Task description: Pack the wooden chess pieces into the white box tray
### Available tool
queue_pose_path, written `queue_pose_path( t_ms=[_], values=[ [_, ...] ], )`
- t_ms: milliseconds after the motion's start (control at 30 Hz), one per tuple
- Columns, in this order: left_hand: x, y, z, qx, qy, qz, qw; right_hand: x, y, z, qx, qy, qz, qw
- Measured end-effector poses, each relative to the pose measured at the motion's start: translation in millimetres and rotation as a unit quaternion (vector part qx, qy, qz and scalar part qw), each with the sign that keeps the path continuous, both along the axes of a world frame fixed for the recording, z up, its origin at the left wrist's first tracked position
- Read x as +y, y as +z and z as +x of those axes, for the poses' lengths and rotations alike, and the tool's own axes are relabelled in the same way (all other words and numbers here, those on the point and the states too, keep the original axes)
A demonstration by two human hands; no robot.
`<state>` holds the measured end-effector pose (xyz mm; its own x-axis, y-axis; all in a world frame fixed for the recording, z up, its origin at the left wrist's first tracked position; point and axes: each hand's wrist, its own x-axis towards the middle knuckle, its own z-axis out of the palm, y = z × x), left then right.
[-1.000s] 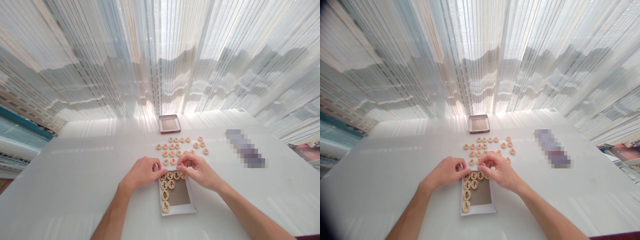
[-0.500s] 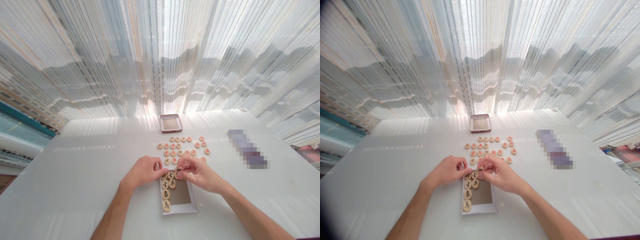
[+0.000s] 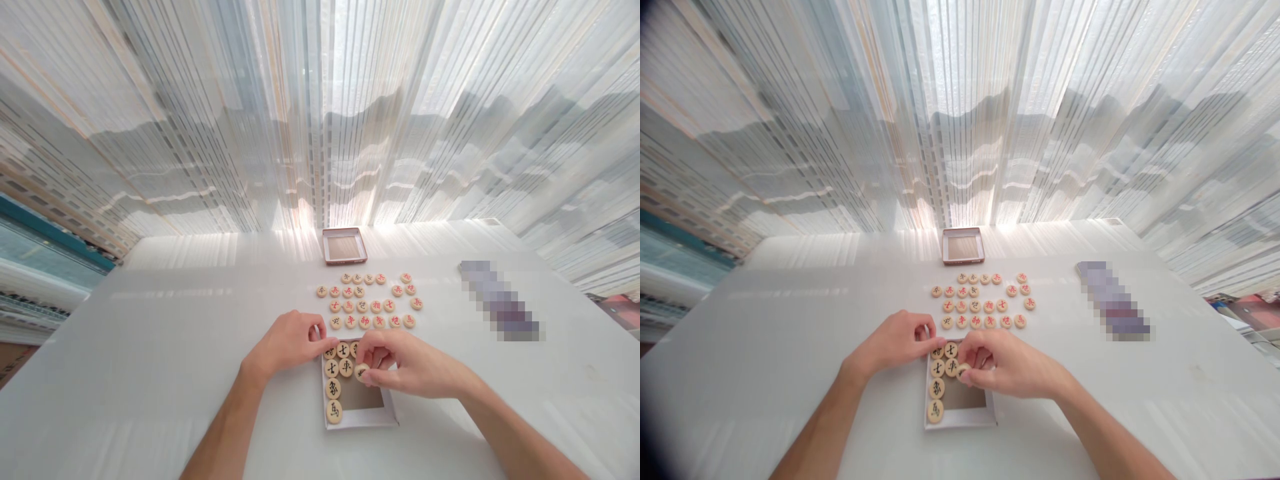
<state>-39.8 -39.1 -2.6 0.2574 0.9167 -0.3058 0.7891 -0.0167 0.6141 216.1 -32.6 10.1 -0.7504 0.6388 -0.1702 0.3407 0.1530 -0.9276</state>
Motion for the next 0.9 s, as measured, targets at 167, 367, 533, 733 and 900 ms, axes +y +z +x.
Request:
queue_pose_path(
  t_ms=[167,367,533,733,900],
  values=[
    [0,-1.7,-1,-0.002,0.0,0.011,1.0,-4,-0.6,2,-0.07,-0.005,0.059,0.996],
    [0,0.1,-1,-0.007,0.004,0.009,1.0,-17,3.6,-6,-0.151,-0.024,0.191,0.97],
    [0,-0.4,0,-0.003,0.005,0.007,1.0,-18,0.4,-7,-0.186,-0.017,0.221,0.957],
    [0,-0.4,-1,-0.004,0.002,0.005,1.0,-19,-7.8,-7,-0.22,-0.01,0.285,0.933],
    [0,-2.3,-1,-0.002,0.001,0.009,1.0,-20,-4.7,-8,-0.231,0.008,0.28,0.932]
  ],
)
